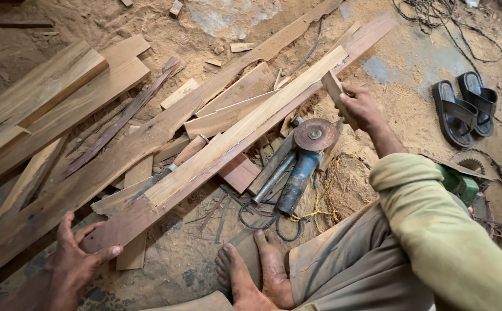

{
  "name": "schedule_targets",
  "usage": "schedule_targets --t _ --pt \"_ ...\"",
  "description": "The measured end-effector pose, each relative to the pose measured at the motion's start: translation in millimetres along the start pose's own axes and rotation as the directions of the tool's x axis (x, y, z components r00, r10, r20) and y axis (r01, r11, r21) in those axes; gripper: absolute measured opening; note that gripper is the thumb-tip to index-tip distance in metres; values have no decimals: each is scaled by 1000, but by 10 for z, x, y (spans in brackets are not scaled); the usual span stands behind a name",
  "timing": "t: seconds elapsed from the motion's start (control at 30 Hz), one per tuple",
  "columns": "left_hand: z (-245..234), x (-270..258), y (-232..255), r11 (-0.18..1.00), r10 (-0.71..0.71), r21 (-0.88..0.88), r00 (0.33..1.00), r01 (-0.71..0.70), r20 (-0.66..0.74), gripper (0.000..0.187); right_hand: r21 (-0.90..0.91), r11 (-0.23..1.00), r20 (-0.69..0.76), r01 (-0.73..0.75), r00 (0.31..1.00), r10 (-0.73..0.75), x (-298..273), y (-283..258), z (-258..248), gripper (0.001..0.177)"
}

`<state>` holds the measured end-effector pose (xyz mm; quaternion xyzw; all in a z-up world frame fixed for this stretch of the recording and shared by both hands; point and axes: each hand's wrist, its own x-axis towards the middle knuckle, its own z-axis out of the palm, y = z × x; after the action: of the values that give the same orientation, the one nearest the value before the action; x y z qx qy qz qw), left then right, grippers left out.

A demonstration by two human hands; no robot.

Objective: The person sits on the workshop floor holding a long wooden plank steady with one hand while rubbing a small sanding block along its edge and face. They then pick up an angle grinder and run its disc along the plank to sand the surface, repositioning the plank as they work.

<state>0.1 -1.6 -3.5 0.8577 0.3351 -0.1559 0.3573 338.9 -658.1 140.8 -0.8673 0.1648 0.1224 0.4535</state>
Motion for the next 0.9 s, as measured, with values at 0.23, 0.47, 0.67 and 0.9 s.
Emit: schedule_targets --t 0.23,0.47,0.67,0.9 --pt "-31 -57 61 1000 3 -27 1000 -3 -19 157 -300 952 -58 54 996 -75 -46 -59 230 51" --pt "-125 -202 284 1000 -23 -22 999 22 -23 151 -574 800 2 176 977 -213 -411 -252 489 45" --pt "-157 -295 404 997 18 -75 1000 -19 -13 147 -474 877 47 73 997 -57 -1009 -454 956 47" --pt "-152 -298 384 996 32 -77 999 -33 -10 148 -313 943 189 117 980 -59 -1607 -374 1613 50"
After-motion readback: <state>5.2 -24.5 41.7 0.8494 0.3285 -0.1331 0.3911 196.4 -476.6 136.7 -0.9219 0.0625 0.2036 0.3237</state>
